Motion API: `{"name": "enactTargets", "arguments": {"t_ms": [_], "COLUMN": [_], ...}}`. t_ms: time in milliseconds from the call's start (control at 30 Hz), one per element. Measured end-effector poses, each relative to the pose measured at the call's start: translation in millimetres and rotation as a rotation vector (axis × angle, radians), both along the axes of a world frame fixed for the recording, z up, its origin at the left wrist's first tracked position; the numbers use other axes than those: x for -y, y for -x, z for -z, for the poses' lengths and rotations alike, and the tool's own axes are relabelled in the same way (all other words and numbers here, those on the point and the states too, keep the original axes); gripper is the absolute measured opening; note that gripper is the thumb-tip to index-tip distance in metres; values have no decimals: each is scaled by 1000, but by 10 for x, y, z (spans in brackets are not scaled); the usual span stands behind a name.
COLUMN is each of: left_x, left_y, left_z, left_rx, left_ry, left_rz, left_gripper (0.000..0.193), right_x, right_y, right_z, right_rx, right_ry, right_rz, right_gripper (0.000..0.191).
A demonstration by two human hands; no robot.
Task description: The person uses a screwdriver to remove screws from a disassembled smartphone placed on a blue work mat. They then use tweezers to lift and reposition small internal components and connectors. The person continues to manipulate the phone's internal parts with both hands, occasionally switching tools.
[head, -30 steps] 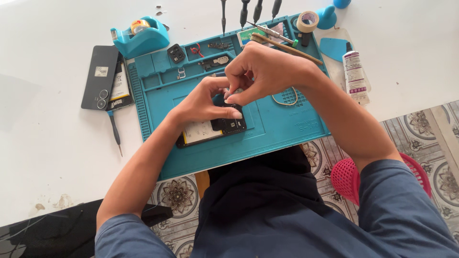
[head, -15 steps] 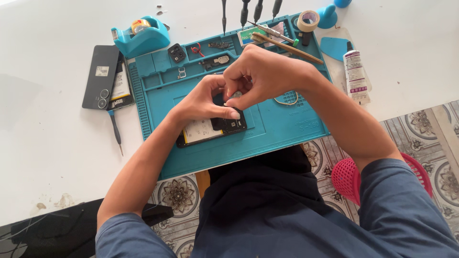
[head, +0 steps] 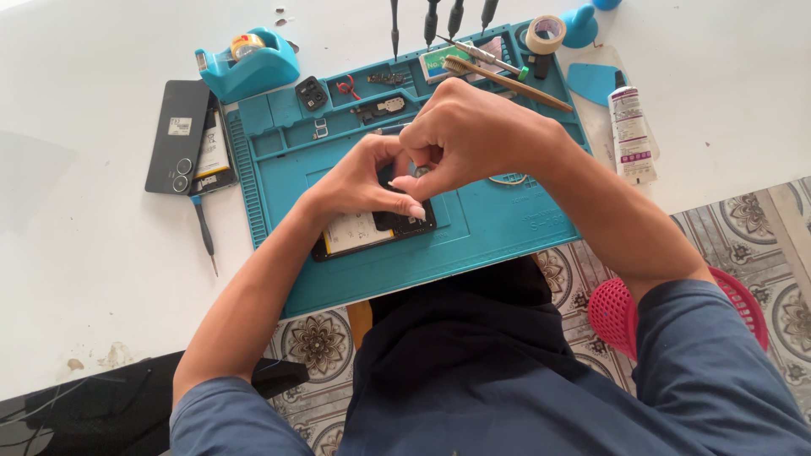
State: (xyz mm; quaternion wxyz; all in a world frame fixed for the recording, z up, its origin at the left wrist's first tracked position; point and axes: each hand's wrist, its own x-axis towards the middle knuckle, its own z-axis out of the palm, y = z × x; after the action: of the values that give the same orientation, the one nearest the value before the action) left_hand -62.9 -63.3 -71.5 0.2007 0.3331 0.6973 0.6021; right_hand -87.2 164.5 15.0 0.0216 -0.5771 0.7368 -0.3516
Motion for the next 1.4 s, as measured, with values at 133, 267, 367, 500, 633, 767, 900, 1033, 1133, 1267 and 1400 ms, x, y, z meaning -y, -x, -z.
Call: {"name": "enactTargets", "arguments": {"t_ms": [133,267,367,500,633,767,900,1033,1133,1267,1400], "left_x": [-22,-33,-18,13,43,52,70,116,139,123,63], "left_y": [-11,-9,4,32,51,41,27,50,94,121,86], "left_z": [-48,-59,-27,38,112,89,4,-70,-98,-120,-140], "left_rx": [15,-59,49,3,89,100,-21,-150,-282,-432,-716], "left_ry": [-58,13,-53,-44,-64,-198,-155,-26,95,337,344], "left_rz": [-20,-27,-40,-47,-63,-15,-47,-138,-194,-369,-317], "left_gripper": [47,49,54,40,51,45,45,45,43,42,33], "right_x": [19,37,37,31,24,22,-23,-77,-115,-154,-158], "right_y": [2,6,5,7,8,24,65,167,268,406,511], "right_z": [31,51,50,41,40,45,56,87,134,210,289], "right_rx": [-4,-16,-29,-21,-2,38,12,42,8,-50,-80], "right_ry": [-12,-18,-15,-21,-37,-11,35,59,111,199,213], "right_rz": [16,51,69,81,87,85,87,131,177,224,249], "right_gripper": [39,37,38,38,37,32,36,36,35,35,30]}}
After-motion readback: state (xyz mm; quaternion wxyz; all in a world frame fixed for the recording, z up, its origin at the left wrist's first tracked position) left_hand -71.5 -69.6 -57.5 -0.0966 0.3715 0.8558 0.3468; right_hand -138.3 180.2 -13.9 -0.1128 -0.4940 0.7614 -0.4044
